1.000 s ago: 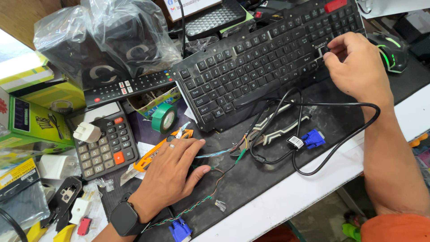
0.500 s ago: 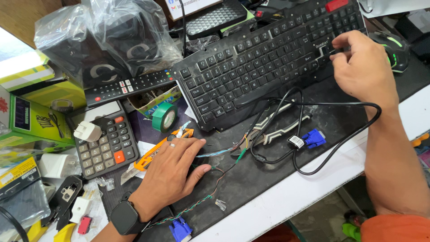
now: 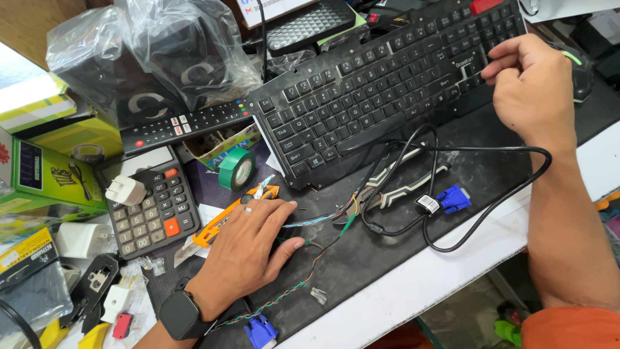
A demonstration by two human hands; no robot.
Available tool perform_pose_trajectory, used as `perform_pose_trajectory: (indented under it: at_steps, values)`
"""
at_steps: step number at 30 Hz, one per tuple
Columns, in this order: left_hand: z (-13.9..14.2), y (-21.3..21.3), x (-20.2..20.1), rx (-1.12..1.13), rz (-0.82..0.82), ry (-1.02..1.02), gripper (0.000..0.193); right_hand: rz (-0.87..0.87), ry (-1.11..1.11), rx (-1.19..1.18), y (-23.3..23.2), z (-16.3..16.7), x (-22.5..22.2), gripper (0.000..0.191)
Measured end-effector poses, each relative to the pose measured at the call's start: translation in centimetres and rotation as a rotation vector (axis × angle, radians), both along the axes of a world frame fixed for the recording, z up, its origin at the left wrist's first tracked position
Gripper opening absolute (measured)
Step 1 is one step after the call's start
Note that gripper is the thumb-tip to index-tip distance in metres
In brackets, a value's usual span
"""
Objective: The person strips the outer insulation from a multi-wire cable by hand, separates and twists the exposed inner wires, then wraps the spliced section with green electrical tape, tearing the tape by hand. They briefly use a computer mouse during the work.
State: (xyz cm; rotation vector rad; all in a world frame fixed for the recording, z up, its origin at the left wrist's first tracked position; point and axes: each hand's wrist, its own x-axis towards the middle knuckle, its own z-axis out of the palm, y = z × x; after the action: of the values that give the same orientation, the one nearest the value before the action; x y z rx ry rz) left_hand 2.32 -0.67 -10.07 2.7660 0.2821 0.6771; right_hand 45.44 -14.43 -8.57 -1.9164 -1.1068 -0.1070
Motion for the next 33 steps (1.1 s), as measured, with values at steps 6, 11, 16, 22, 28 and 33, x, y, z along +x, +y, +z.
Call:
perform_pose_trajectory:
  at_steps: [6, 11, 16, 22, 28, 33]
  values:
    - [0.1, 0.0, 0.0, 0.006, -0.007, -0.011, 0.052, -0.031, -0.005, -0.045, 0.1, 0.6, -0.7, 0.026]
    - [0.1, 0.0, -0.1, -0.003, -0.004, -0.001, 0.052, -0.022, -0.030, -0.058, 0.1, 0.6, -0.7, 0.024]
    - [0.1, 0.0, -0.1, -0.003, -0.004, 0.002, 0.052, -0.028, -0.032, -0.060, -0.1, 0.4, -0.6, 0.024]
    - [0.2, 0.0, 0.0, -0.003, -0.005, 0.008, 0.051, -0.009, 0.018, -0.027, 0.0, 0.1, -0.1, 0.030]
    - [0.0, 0.0, -0.1, -0.012, 0.002, 0.005, 0.051, -0.010, 0.035, 0.037, -0.3, 0.0, 0.5, 0.035]
    - [0.1, 0.0, 0.1, -0.007, -0.002, 0.008, 0.052, 0.025, 0.026, 0.082, -0.3, 0.1, 0.5, 0.033]
